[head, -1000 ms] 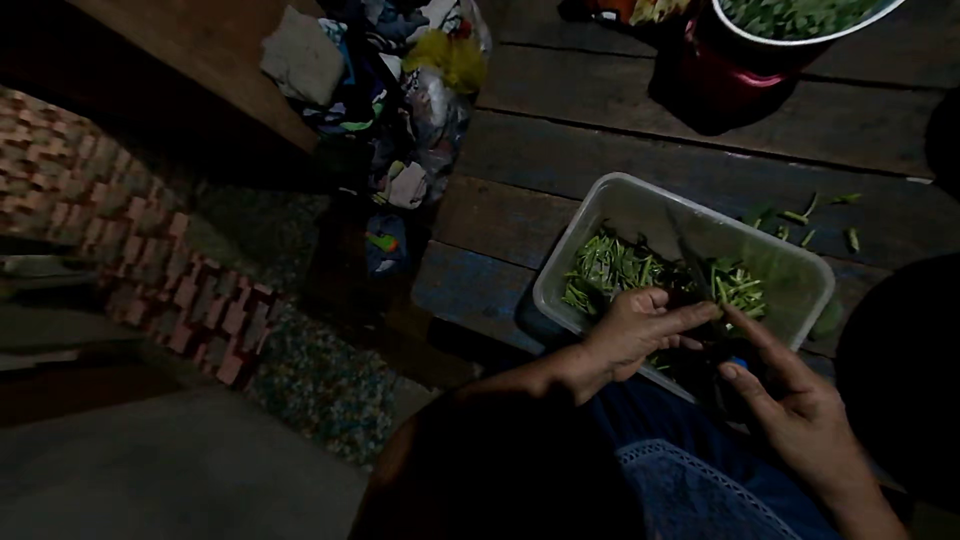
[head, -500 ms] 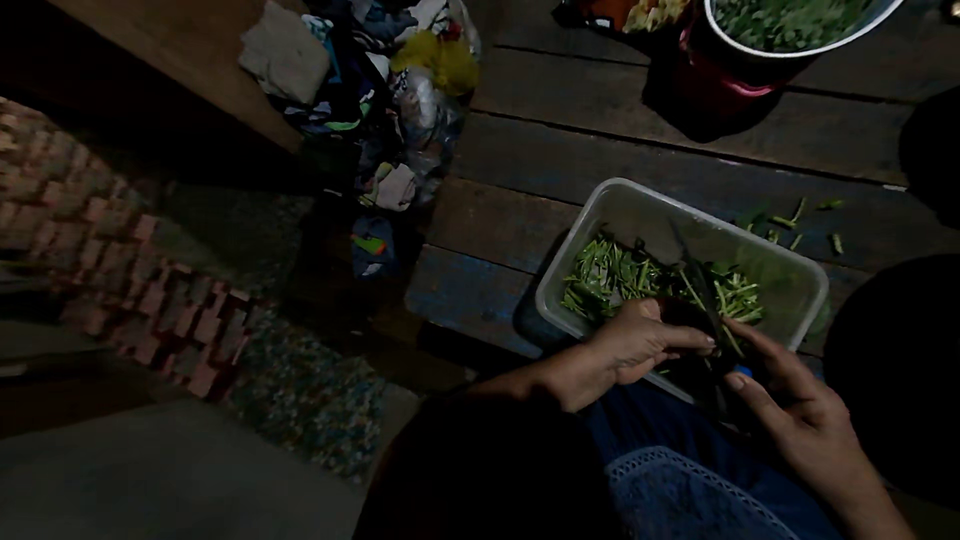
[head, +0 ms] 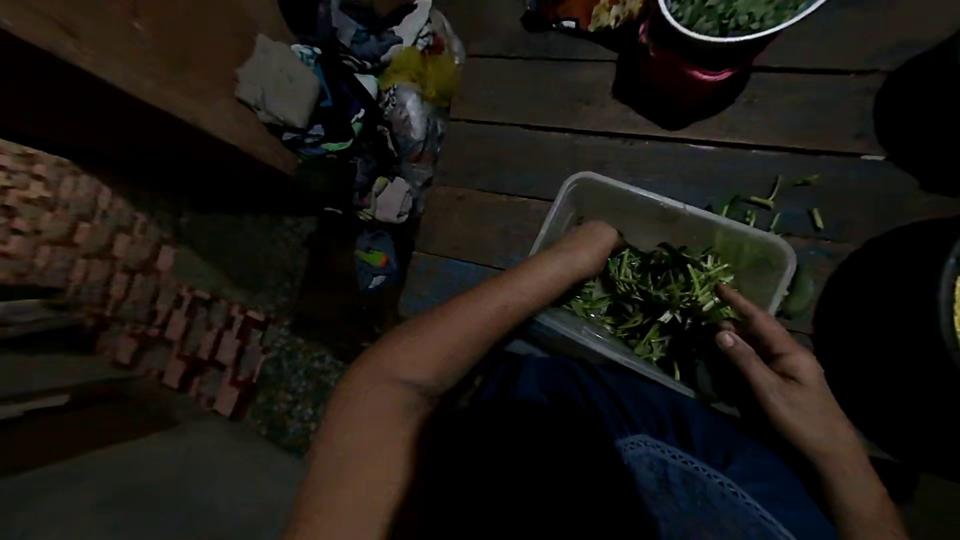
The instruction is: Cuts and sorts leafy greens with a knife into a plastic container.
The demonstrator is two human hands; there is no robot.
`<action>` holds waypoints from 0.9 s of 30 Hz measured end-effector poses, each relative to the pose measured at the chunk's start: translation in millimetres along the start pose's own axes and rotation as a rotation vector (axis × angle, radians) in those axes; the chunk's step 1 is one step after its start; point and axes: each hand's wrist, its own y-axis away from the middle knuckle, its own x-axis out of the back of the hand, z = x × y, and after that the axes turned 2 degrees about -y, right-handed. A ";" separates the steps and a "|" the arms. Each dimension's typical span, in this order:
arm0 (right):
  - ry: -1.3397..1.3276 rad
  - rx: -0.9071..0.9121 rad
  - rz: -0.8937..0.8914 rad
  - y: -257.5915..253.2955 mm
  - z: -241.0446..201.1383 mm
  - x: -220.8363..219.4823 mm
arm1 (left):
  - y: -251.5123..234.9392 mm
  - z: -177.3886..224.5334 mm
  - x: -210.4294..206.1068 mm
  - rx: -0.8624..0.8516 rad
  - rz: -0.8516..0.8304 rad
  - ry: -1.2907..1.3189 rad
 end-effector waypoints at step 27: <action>-0.114 0.072 -0.055 -0.8 11.5 6.8 | 25.2 3.8 30.8 0.070 0.163 -0.012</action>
